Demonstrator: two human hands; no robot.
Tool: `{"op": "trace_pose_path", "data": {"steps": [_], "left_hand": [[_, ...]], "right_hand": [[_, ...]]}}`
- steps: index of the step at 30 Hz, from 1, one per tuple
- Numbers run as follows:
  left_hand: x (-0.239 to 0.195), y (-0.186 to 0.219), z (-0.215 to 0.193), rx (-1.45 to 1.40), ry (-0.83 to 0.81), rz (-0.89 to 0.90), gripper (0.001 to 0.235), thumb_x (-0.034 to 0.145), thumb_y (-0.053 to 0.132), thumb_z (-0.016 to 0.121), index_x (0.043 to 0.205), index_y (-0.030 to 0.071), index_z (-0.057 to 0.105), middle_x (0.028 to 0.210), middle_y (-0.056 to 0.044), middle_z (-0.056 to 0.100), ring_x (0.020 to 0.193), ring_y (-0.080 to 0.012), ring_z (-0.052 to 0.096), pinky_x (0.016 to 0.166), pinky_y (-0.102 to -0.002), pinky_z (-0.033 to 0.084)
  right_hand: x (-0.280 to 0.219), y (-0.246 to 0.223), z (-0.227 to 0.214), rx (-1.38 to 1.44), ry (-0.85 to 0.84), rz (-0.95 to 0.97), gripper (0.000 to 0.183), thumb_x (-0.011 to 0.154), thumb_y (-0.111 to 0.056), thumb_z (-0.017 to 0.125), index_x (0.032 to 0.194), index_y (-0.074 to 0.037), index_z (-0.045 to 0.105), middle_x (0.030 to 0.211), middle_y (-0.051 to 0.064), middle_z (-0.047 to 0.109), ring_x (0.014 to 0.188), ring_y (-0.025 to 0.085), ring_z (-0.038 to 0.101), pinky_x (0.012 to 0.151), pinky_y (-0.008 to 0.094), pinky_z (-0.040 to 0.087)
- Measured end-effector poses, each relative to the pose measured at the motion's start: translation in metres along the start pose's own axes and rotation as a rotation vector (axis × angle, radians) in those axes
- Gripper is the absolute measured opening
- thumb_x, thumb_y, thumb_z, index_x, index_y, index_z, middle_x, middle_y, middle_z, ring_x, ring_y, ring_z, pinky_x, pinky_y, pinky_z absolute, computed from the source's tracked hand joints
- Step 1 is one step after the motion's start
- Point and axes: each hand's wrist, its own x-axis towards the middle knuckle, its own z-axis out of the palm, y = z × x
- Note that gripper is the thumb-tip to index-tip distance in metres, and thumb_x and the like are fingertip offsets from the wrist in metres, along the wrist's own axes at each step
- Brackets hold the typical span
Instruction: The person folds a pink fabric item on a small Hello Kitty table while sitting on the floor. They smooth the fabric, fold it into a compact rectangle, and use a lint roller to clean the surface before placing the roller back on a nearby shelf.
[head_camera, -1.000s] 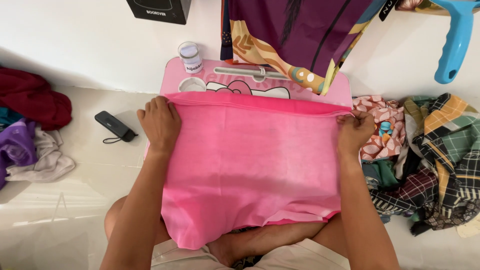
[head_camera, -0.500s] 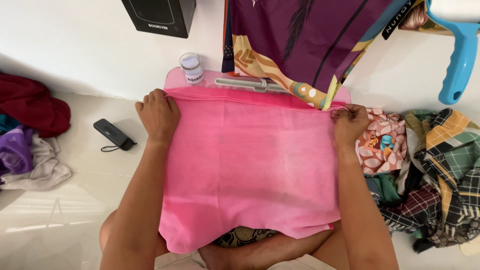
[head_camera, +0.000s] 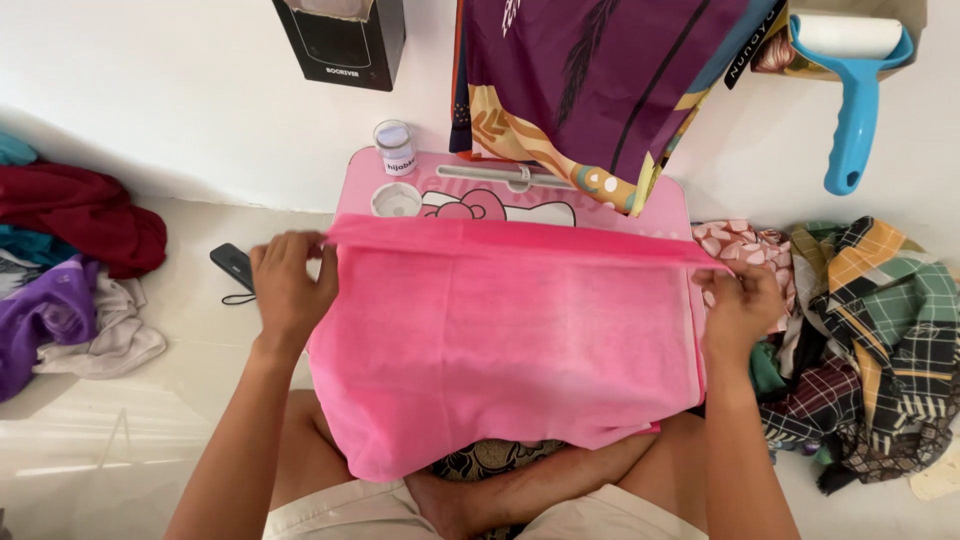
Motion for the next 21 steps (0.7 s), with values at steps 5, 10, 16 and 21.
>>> {"op": "trace_pose_path", "data": {"steps": [5,10,16,21], "left_hand": [[-0.042,0.011,-0.058,-0.037,-0.191,0.072,0.011,0.093,0.006,0.075,0.102,0.01,0.07,0.101,-0.003,0.07,0.088,-0.0237,0.064,0.079,-0.036,0.044],[-0.071,0.001,-0.055,-0.128,-0.148,0.095,0.01,0.083,0.008,0.081,0.09,0.012,0.074,0.098,-0.002,0.072,0.092,-0.0236,0.07,0.078,-0.034,0.049],[-0.075,-0.007,-0.06,-0.171,-0.166,0.078,0.009,0.083,0.003,0.082,0.087,0.01,0.078,0.095,-0.001,0.075,0.091,-0.0232,0.07,0.079,-0.033,0.05],[-0.069,-0.013,-0.075,-0.207,-0.128,0.086,0.009,0.085,0.004,0.084,0.089,0.011,0.079,0.097,0.001,0.075,0.093,-0.0224,0.07,0.083,-0.033,0.05]], "right_hand": [[-0.045,-0.029,-0.055,-0.217,-0.118,0.131,0.012,0.101,0.013,0.061,0.105,0.001,0.062,0.084,0.015,0.068,0.076,0.02,0.071,0.078,0.034,0.064],[-0.056,0.01,-0.091,-0.177,-0.222,0.138,0.012,0.097,0.017,0.063,0.105,0.008,0.063,0.09,0.019,0.068,0.075,0.028,0.073,0.071,0.037,0.063],[-0.061,0.006,-0.092,-0.197,-0.25,0.111,0.014,0.096,0.017,0.065,0.107,0.008,0.066,0.09,0.018,0.068,0.077,0.023,0.071,0.072,0.033,0.062],[-0.069,-0.013,-0.094,-0.187,-0.24,0.06,0.015,0.096,0.018,0.066,0.107,0.007,0.066,0.091,0.019,0.069,0.078,0.022,0.071,0.075,0.033,0.062]]}}
